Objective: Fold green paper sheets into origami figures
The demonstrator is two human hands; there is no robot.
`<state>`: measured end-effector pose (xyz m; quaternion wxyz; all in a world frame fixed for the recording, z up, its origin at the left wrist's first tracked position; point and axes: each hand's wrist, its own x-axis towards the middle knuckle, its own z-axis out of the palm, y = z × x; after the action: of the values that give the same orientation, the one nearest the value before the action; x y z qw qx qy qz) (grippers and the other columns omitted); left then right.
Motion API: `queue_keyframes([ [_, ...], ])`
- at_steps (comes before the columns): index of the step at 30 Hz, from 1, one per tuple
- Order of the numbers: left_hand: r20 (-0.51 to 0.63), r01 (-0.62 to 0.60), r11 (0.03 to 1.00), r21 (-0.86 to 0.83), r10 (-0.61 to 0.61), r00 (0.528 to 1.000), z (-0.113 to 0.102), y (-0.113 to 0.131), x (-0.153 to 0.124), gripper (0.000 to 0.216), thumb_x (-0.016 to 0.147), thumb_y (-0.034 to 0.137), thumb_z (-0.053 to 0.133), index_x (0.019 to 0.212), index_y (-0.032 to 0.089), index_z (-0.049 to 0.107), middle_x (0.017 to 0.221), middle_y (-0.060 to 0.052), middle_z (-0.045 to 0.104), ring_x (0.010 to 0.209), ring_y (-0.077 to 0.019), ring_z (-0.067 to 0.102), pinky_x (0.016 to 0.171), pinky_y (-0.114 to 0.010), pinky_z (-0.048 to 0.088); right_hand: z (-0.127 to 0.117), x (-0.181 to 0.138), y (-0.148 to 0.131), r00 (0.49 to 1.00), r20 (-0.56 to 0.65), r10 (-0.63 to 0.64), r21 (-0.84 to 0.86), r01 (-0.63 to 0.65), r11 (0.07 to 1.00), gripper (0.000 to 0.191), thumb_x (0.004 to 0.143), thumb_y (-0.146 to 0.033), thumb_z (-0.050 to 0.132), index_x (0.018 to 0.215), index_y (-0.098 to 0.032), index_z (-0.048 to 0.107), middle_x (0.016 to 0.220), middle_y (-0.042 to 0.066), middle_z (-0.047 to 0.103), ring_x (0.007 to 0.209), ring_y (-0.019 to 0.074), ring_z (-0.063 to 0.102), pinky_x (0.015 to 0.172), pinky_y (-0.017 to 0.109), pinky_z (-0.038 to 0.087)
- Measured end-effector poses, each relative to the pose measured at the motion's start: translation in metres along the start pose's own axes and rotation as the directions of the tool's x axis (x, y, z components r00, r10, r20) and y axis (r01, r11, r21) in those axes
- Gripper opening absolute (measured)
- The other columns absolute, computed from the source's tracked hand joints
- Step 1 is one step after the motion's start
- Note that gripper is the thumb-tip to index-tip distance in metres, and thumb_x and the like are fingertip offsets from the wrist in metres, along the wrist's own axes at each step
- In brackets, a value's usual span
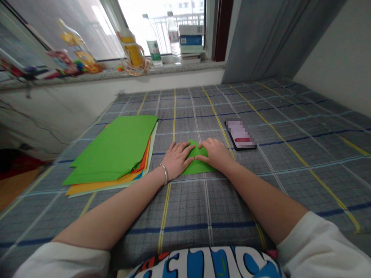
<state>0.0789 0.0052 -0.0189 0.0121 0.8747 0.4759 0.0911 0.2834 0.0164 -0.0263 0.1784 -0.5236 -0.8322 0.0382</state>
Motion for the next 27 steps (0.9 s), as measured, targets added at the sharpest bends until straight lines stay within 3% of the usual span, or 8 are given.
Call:
queue_keyframes([
  [10,0.132,0.041,0.999,-0.004,-0.04,0.99,-0.001,-0.003,0.007,0.06,0.097,0.051,0.038,0.15,0.023,0.031,0.158,-0.007,0.028,0.146,-0.0276,0.023,0.118,-0.054,0.02,-0.004,0.003,-0.003,0.998,0.041,0.046,-0.033,-0.044,0.998,0.047,0.076,-0.058,0.067,0.107,-0.023,0.061,0.105,0.009,0.063,0.099,0.0274,0.059,0.087,0.042,0.046],
  [20,0.171,0.064,0.998,-0.01,-0.061,0.983,-0.008,-0.011,0.005,0.064,0.094,0.05,0.046,0.15,0.024,0.029,0.158,-0.007,0.027,0.147,-0.0297,0.02,0.118,-0.057,0.018,-0.018,-0.004,-0.003,0.966,0.122,0.229,-0.048,-0.224,0.973,0.046,0.073,-0.055,0.071,0.106,-0.024,0.059,0.108,0.006,0.063,0.097,0.0258,0.063,0.077,0.037,0.049],
  [27,0.265,0.037,0.999,0.015,-0.04,0.963,-0.02,-0.032,-0.004,0.064,0.095,0.044,0.047,0.152,0.031,0.023,0.16,-0.007,0.022,0.148,-0.0327,0.017,0.115,-0.064,0.016,-0.02,-0.014,0.011,0.961,0.096,0.259,-0.005,-0.26,0.966,0.048,0.072,-0.051,0.072,0.106,-0.022,0.055,0.107,0.008,0.066,0.093,0.0255,0.064,0.073,0.035,0.049],
])
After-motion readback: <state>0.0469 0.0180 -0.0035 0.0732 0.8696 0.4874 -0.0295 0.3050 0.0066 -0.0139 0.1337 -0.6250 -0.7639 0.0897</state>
